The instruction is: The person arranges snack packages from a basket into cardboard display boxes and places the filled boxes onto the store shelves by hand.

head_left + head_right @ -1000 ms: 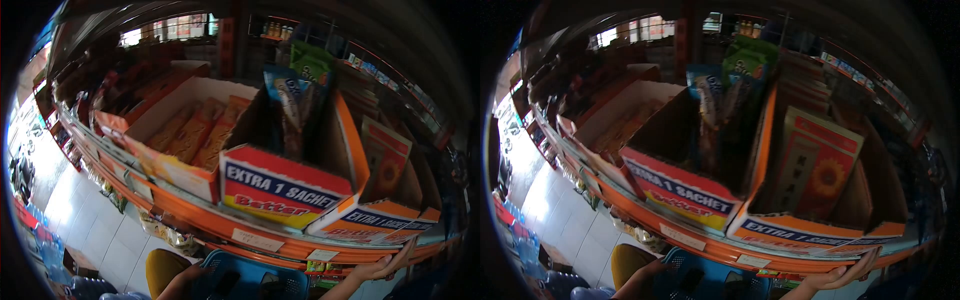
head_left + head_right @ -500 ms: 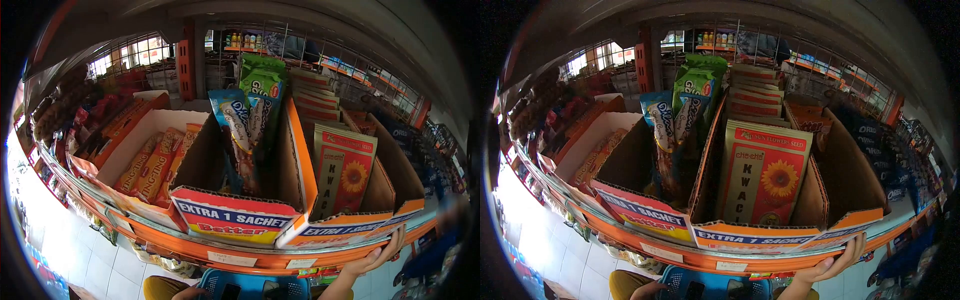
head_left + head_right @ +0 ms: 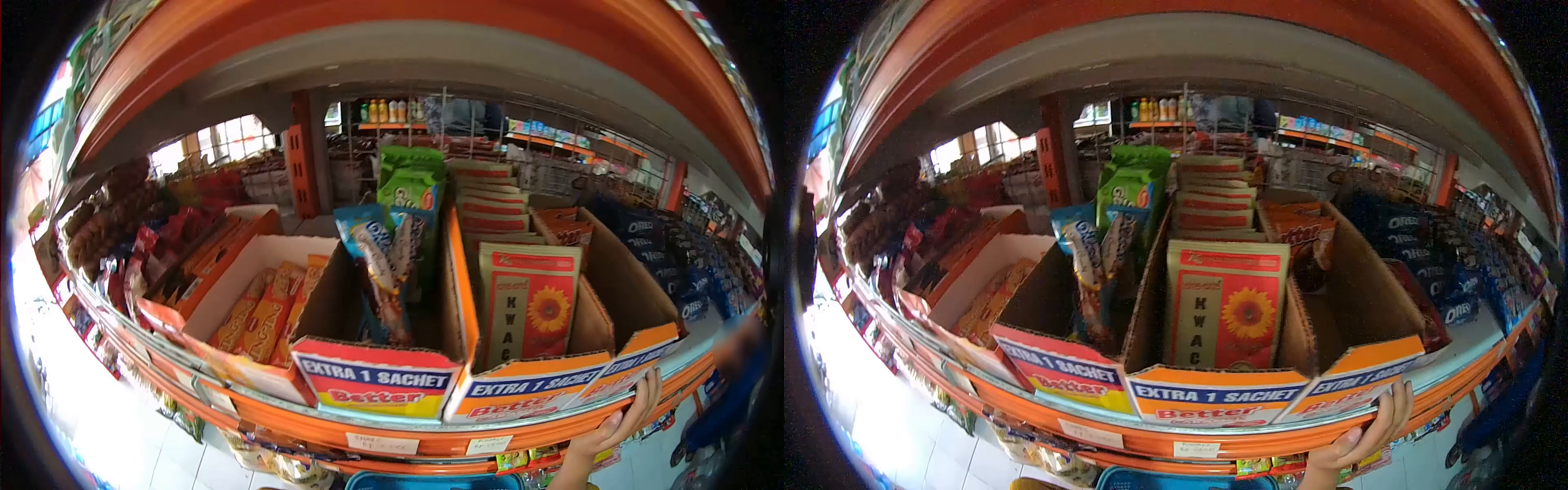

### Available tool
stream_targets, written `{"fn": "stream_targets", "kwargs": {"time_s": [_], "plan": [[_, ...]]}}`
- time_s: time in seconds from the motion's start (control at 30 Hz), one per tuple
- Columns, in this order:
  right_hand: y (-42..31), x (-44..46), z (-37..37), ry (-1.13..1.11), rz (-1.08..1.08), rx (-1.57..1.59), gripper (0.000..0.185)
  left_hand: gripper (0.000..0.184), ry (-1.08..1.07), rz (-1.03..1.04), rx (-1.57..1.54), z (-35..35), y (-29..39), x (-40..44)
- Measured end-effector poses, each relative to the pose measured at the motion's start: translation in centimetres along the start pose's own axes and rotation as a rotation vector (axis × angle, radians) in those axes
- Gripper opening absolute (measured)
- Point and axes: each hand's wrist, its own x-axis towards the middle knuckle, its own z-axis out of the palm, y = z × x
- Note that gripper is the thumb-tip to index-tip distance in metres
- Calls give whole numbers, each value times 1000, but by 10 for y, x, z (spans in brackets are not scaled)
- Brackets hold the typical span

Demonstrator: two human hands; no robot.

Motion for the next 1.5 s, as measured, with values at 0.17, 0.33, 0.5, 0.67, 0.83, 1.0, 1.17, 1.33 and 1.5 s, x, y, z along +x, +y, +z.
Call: {"fn": "stream_targets", "kwargs": {"time_s": [0.17,0.33,0.5,0.67,0.83,1.0,1.17,1.33,1.5], "plan": [[-3,2,1,20,-20,55,47,38,-54,3,-16,9,15,25],[1,2,2,34,-51,83,49,35,-77,-3,-73,20,13,37],[-1,3,3,39,-48,78,51,31,-62,-48,-141,27,5,24],[-5,7,-2,19,-31,103,51,29,-57,-69,-208,34,-2,11],[-4,7,1,40,-59,114,50,26,-19,-84,-283,36,-11,-12],[-3,9,1,45,-82,95,52,25,46,-114,-384,39,-32,-44],[-3,11,4,80,-109,85,54,24,156,-102,-483,37,-45,-89],[1,10,3,70,-113,102,53,68,298,-214,572,-79,-156,28],[3,11,1,49,-128,113,52,66,336,136,747,-74,-163,24]]}}
